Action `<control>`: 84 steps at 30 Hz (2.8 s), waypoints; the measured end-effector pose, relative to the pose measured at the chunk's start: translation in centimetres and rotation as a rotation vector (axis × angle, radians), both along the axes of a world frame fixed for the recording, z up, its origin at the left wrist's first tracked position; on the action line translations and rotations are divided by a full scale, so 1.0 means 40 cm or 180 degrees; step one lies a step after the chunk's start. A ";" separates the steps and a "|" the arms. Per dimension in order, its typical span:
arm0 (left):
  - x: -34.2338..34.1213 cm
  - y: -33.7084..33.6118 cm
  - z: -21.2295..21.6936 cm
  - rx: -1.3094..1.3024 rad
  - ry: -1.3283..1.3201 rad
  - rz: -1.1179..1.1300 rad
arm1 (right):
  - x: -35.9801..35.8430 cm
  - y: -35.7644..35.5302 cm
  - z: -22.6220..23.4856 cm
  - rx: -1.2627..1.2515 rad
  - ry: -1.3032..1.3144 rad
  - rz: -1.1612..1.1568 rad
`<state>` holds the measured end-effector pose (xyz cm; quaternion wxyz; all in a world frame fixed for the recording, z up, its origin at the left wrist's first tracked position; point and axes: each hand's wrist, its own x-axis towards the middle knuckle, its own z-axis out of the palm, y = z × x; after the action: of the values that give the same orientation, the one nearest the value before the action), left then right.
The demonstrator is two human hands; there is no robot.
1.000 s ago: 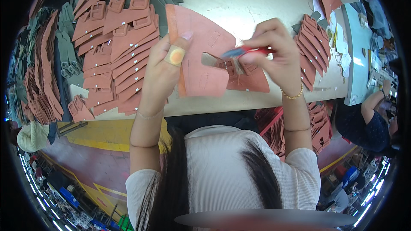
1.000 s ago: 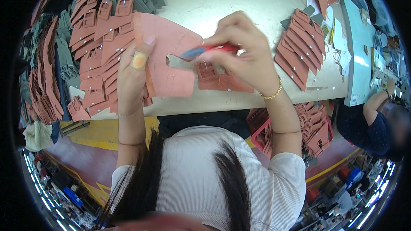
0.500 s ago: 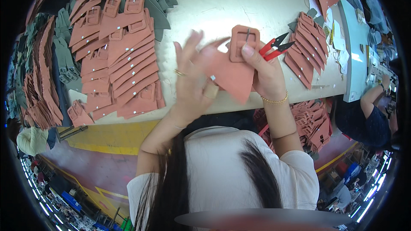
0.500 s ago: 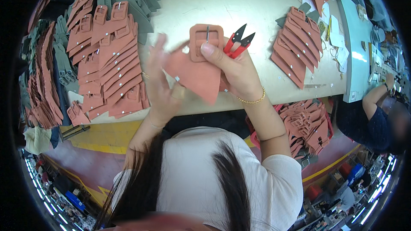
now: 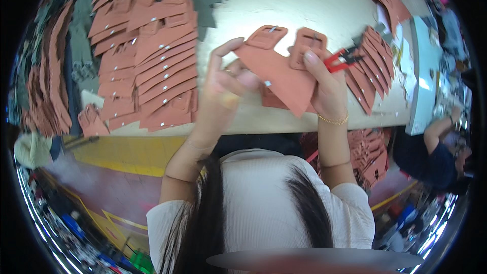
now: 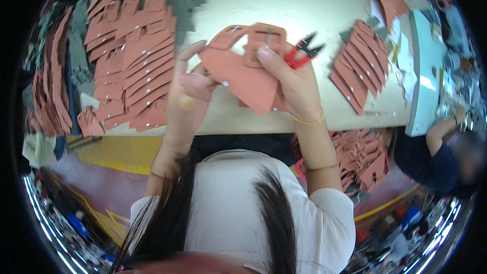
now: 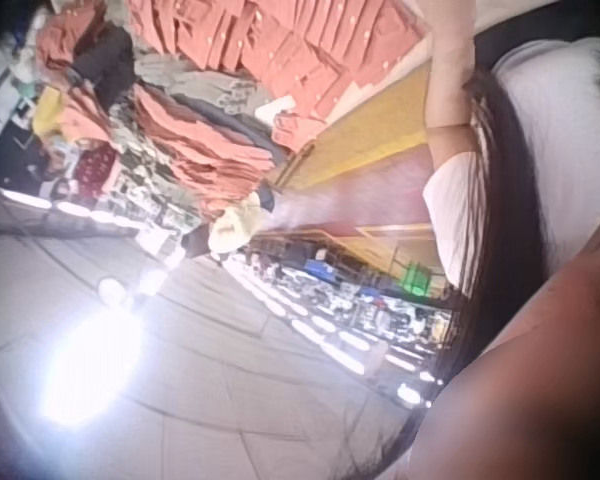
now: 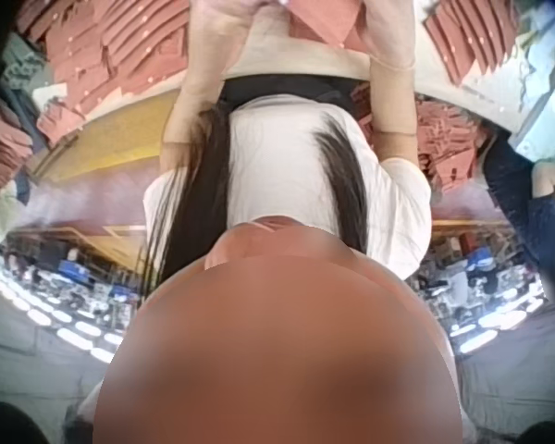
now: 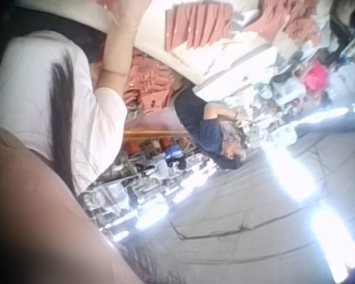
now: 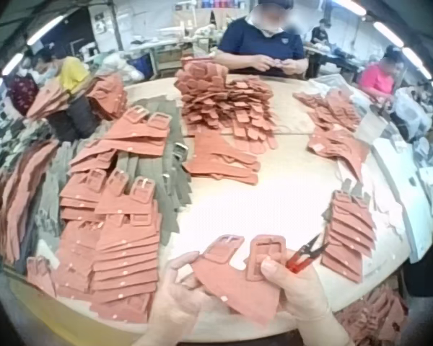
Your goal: The person uses pliers to trim small tabs or edges from pink fabric pieces with metal buckles. They pick up each piece, snip the edges, and place the finished pieces into a pile on the table.
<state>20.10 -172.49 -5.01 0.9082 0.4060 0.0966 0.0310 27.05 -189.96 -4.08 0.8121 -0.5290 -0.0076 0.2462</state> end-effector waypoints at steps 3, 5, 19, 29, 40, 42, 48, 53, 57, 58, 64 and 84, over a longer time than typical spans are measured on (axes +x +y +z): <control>-0.014 -0.022 0.001 0.0441 -0.0147 0.0044 | -0.014 0.003 -0.016 -0.0262 -0.0338 -0.0247; -0.019 -0.011 -0.005 0.0475 -0.0027 -0.0106 | -0.011 0.003 -0.029 -0.0216 -0.0305 -0.0368; -0.070 0.063 -0.041 0.0855 0.0378 -0.0653 | 0.138 -0.076 -0.103 -0.1543 -0.0766 0.0056; -0.163 0.096 -0.059 0.2158 0.0226 -0.1216 | 0.260 -0.151 -0.165 -0.2595 -0.0729 0.0010; -0.242 0.133 0.050 0.0016 -0.2007 -0.0759 | 0.247 -0.133 -0.165 -0.2483 -0.0782 -0.0050; -0.254 0.138 0.092 -0.0906 -0.2823 -0.1110 | 0.248 -0.133 -0.168 -0.2642 -0.0896 -0.0047; -0.238 0.164 0.134 -0.0602 -0.3583 -0.1466 | 0.247 -0.129 -0.168 -0.2727 -0.1052 -0.0046; -0.241 0.167 0.131 -0.0423 -0.3524 -0.1574 | 0.244 -0.119 -0.163 -0.2752 -0.0914 -0.0046; -0.248 0.165 0.129 -0.0412 -0.3455 -0.1321 | 0.243 -0.114 -0.160 -0.2785 -0.1092 -0.0029; -0.247 0.167 0.128 -0.0350 -0.3517 -0.1332 | 0.242 -0.113 -0.161 -0.2823 -0.1077 -0.0033; -0.240 0.186 0.126 -0.0072 -0.3614 -0.1365 | 0.246 -0.113 -0.165 -0.2869 -0.1086 -0.0024; -0.211 0.230 0.142 0.0352 -0.3342 -0.0965 | 0.250 -0.107 -0.169 -0.2931 -0.1152 -0.0097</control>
<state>11.67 -163.30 0.69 0.8060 0.3925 -0.4309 0.1033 37.04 -194.24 -10.84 0.4832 -0.8672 -0.0313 0.1163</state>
